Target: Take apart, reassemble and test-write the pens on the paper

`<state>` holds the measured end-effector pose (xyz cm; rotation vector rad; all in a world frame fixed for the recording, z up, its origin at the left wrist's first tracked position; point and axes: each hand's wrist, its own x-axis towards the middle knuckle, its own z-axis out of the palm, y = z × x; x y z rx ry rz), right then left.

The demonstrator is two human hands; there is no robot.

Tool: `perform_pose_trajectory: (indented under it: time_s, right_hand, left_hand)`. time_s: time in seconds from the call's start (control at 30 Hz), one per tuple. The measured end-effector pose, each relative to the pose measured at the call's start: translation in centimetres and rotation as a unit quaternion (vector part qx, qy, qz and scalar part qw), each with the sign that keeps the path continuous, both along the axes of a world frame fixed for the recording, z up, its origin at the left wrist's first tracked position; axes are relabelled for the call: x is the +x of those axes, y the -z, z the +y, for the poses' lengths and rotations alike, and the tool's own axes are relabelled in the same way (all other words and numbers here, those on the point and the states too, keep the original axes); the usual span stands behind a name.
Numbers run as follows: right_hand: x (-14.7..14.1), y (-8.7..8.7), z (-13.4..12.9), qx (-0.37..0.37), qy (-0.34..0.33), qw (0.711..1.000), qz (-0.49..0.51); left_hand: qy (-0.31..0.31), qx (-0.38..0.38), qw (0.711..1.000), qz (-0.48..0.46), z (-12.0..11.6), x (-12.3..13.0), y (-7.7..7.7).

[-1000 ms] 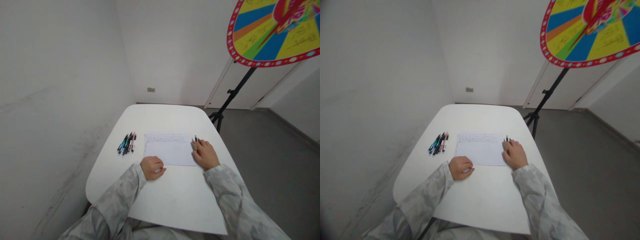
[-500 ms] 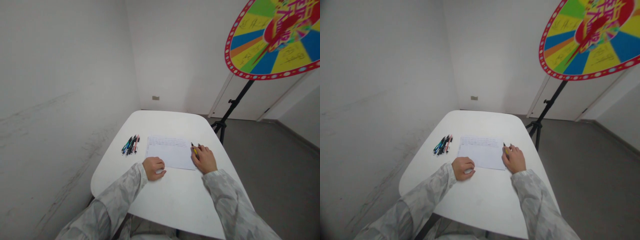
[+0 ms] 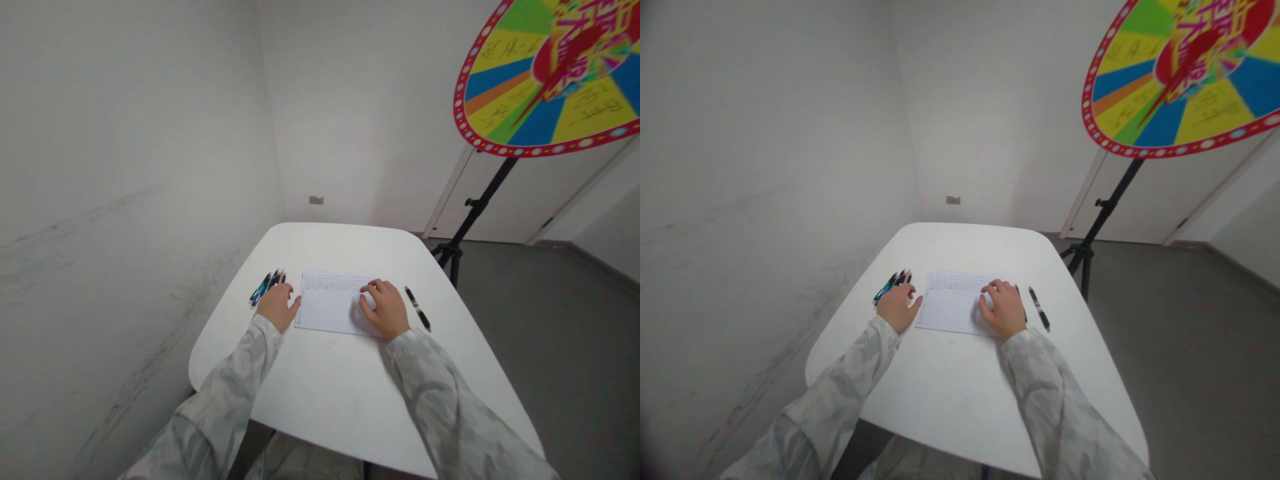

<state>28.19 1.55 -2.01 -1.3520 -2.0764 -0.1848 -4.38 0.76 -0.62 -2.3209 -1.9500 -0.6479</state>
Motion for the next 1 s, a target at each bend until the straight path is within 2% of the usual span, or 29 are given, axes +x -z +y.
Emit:
perform_pose_trajectory:
  time_s: [0.07, 0.17, 0.37, 0.63, 1.0]
  right_hand:
    - [-1.2, 0.2, 0.6, 0.000, -0.012, 1.000, 0.005]
    - [-2.2, 1.1, 1.1, 0.001, -0.013, 1.000, 0.018]
    - [-2.0, 2.7, 1.1, 0.002, -0.012, 1.000, 0.028]
    - [-1.8, 2.6, 1.1, -0.018, -0.033, 0.999, 0.035]
    - [-1.9, 2.8, 1.2, -0.025, -0.030, 0.999, 0.036]
  left_hand:
    - [-0.055, -0.059, 0.995, 0.050, 0.6, -0.8, -0.7]
    - [-0.084, -0.096, 0.988, 0.089, 1.3, -1.4, -1.3]
    - [-0.090, -0.122, 0.982, 0.112, 1.4, -1.3, -1.4]
    - [-0.108, -0.130, 0.977, 0.126, 1.6, -1.7, -1.7]
    - [-0.110, -0.169, 0.968, 0.147, 2.1, -1.4, -1.1]
